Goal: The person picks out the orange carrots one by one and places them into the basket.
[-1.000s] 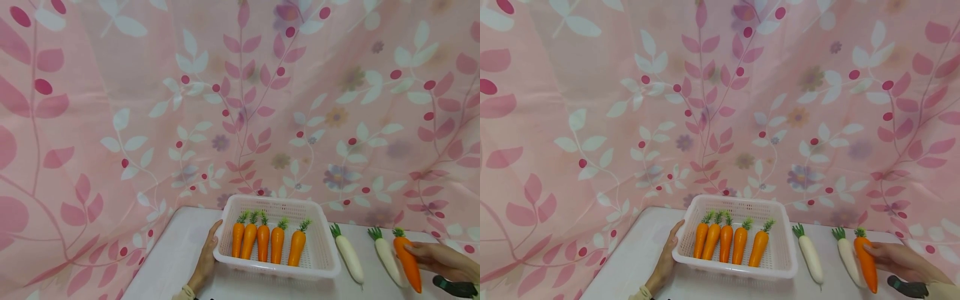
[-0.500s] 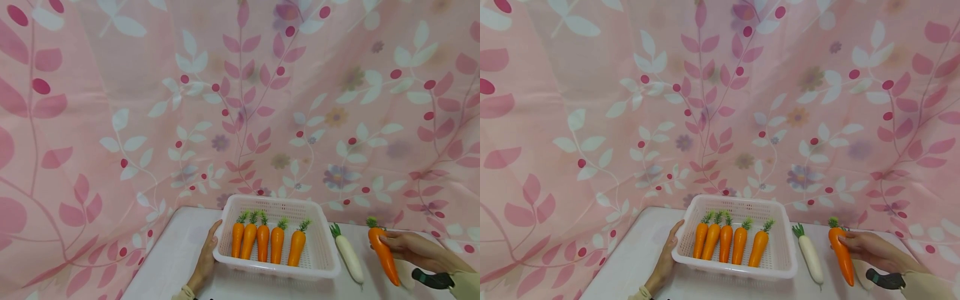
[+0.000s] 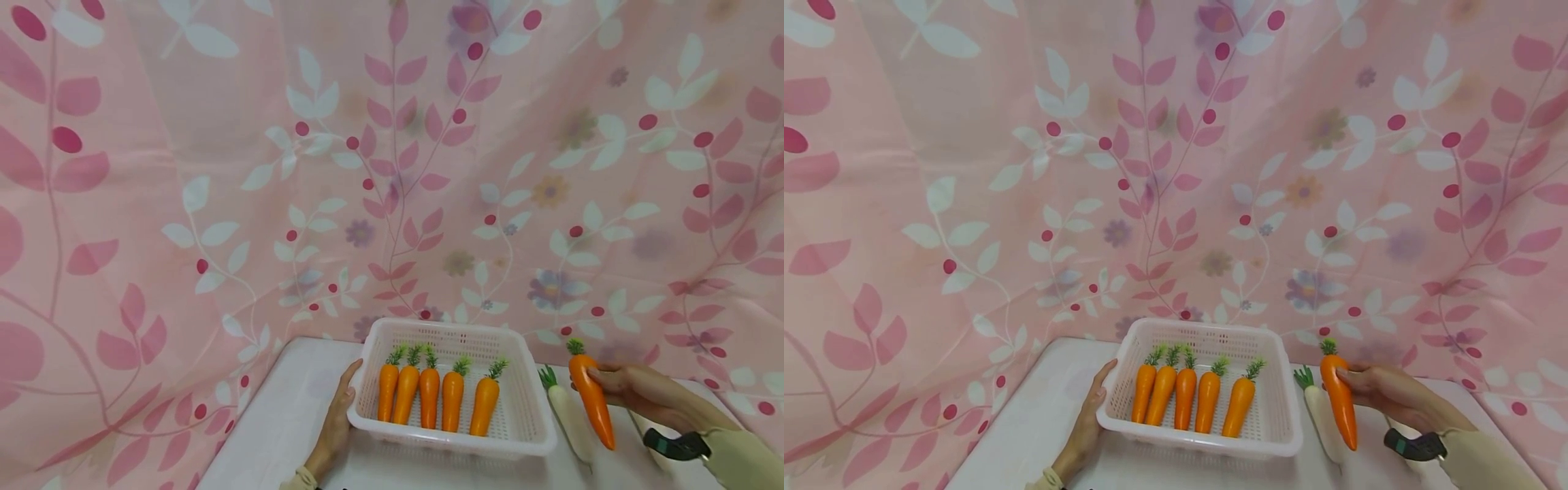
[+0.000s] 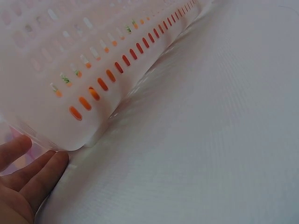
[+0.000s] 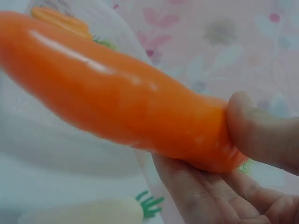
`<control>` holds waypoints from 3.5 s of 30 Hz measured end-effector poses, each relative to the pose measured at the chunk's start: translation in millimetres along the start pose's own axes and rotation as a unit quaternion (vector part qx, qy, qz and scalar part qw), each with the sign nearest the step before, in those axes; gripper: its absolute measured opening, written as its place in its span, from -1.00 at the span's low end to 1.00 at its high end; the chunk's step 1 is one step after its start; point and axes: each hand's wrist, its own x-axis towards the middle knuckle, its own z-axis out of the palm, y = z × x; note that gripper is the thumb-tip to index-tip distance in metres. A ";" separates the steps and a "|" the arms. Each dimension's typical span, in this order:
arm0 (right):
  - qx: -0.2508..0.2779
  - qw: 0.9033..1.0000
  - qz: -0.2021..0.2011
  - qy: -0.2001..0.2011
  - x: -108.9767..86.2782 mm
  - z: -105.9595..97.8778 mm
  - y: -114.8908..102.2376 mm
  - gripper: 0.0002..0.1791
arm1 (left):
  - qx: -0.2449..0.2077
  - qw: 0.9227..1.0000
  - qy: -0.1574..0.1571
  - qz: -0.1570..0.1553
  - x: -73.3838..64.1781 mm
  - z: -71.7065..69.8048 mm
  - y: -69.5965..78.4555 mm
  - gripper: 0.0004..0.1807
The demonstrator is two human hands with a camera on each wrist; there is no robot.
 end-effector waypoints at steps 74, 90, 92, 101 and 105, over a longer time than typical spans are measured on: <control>-0.086 0.983 0.023 0.161 110.0 163.0 -9.4 -0.53 | 0.022 0.999 0.009 0.022 0.6 -1.6 -2.6 -0.42; -0.103 0.977 0.046 0.179 124.0 165.0 1.8 -0.58 | 0.006 1.000 0.001 0.028 1.7 -1.5 -3.8 -0.41; -0.098 0.977 0.050 0.180 125.8 164.7 2.8 -0.57 | -0.002 1.000 -0.004 0.023 1.9 -1.4 -3.8 -0.41; -0.090 0.977 0.059 0.183 134.3 161.2 11.0 -0.62 | -0.001 1.000 -0.011 0.021 1.5 -1.2 -4.0 -0.41; -0.097 0.975 0.062 0.189 138.2 161.3 12.9 -0.60 | 0.001 1.000 -0.009 0.020 0.8 -1.0 -2.8 -0.41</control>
